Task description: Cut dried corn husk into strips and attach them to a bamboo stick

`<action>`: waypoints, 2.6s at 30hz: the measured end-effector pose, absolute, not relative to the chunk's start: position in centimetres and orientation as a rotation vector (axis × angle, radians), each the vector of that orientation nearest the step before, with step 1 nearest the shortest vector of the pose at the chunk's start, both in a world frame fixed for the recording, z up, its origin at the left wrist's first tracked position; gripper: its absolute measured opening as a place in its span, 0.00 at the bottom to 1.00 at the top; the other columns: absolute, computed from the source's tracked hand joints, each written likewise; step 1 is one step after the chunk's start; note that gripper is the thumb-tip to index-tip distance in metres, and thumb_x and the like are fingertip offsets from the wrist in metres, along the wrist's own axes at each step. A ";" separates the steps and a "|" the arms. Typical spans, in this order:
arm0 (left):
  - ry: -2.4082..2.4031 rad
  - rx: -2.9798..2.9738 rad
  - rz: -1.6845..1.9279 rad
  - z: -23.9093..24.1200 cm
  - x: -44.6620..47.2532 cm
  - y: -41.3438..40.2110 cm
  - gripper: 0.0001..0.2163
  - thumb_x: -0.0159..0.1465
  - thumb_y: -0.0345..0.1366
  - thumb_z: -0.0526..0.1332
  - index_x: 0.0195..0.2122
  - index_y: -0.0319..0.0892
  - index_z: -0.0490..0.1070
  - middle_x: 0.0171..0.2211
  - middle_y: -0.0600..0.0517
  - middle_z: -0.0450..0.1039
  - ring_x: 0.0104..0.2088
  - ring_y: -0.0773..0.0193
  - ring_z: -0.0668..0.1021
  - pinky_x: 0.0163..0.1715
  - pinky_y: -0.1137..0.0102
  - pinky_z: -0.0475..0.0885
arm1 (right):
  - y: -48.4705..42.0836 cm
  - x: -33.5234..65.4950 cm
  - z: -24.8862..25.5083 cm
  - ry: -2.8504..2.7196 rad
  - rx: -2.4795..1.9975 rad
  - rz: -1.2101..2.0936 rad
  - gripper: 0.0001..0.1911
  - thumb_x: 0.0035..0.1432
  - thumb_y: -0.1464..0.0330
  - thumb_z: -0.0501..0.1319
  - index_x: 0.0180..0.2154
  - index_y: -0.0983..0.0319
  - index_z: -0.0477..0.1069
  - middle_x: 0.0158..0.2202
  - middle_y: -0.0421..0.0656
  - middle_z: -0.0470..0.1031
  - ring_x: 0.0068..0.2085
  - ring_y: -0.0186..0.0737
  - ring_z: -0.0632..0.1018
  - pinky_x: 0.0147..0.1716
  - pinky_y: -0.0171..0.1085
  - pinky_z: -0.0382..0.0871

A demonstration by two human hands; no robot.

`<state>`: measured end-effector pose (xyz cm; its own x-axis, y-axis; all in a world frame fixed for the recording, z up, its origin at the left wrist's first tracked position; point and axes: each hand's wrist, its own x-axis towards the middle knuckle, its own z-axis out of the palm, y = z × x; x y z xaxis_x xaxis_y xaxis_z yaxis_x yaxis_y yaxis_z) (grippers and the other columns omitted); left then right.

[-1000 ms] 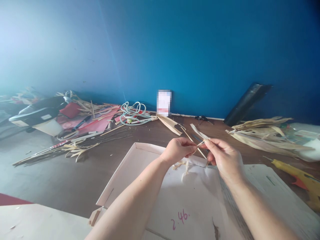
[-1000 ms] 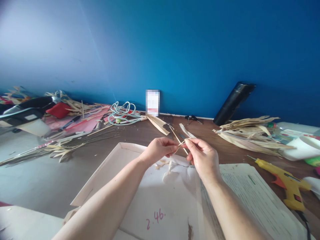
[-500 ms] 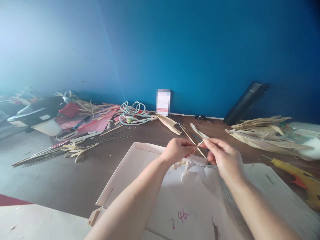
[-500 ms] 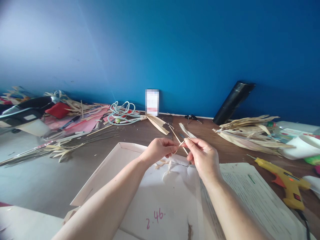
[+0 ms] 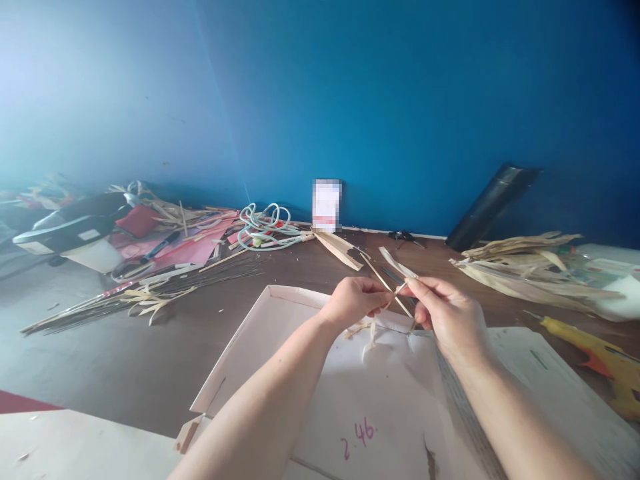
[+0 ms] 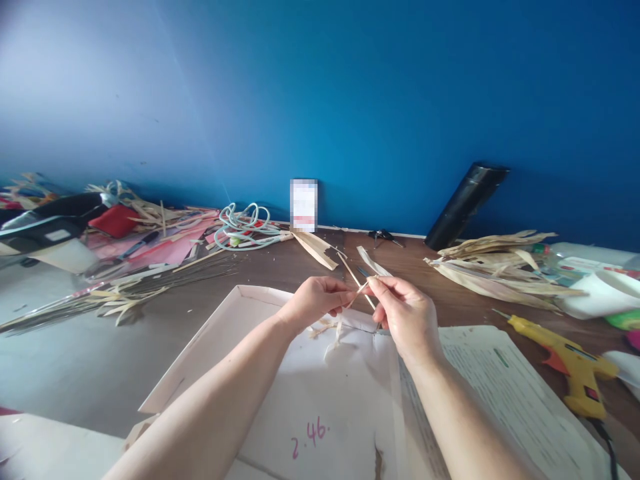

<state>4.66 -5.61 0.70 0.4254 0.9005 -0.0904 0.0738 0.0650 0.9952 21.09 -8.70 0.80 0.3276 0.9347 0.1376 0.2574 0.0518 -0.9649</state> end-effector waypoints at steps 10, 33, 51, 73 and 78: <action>1.009 1.422 0.801 0.8 4.7 -5.7 0.14 0.52 0.47 0.61 0.28 0.39 0.72 0.20 0.56 0.65 0.22 0.72 0.66 0.22 0.76 0.61 | -8.6 21.3 0.6 -1.221 -1.472 0.737 0.17 0.50 0.54 0.63 0.35 0.60 0.76 0.27 0.43 0.77 0.17 0.29 0.66 0.13 0.29 0.58; 0.925 1.353 0.796 0.9 4.6 -5.7 0.15 0.51 0.47 0.62 0.26 0.38 0.72 0.20 0.56 0.63 0.22 0.73 0.64 0.23 0.75 0.60 | -8.9 21.1 0.9 -1.231 -1.461 0.742 0.17 0.50 0.54 0.63 0.34 0.60 0.76 0.19 0.39 0.72 0.16 0.29 0.66 0.14 0.29 0.58; 0.874 1.259 0.788 0.6 4.8 -5.6 0.16 0.49 0.48 0.64 0.27 0.37 0.73 0.22 0.54 0.65 0.23 0.73 0.64 0.24 0.75 0.61 | -9.0 21.0 0.9 -1.247 -1.454 0.732 0.16 0.51 0.55 0.62 0.33 0.60 0.76 0.16 0.38 0.69 0.16 0.30 0.65 0.14 0.30 0.58; 0.987 1.321 0.798 0.9 4.7 -5.8 0.13 0.50 0.44 0.65 0.29 0.38 0.74 0.21 0.57 0.64 0.21 0.75 0.61 0.21 0.76 0.56 | -7.9 21.4 0.5 -1.026 -1.248 0.936 0.17 0.49 0.54 0.63 0.32 0.61 0.76 0.34 0.44 0.76 0.18 0.27 0.65 0.13 0.29 0.56; 0.969 1.327 0.789 0.7 4.7 -5.7 0.12 0.50 0.42 0.65 0.29 0.39 0.74 0.22 0.56 0.66 0.21 0.76 0.62 0.23 0.76 0.59 | -7.8 21.4 0.6 -0.951 -1.194 1.038 0.13 0.47 0.59 0.67 0.30 0.62 0.76 0.31 0.41 0.73 0.19 0.25 0.64 0.13 0.28 0.54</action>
<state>4.74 -5.75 0.72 0.4127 0.9028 -0.1209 0.0645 0.1034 0.9925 21.42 -7.80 0.61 0.2606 0.9649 0.0333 -0.1175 0.0660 -0.9909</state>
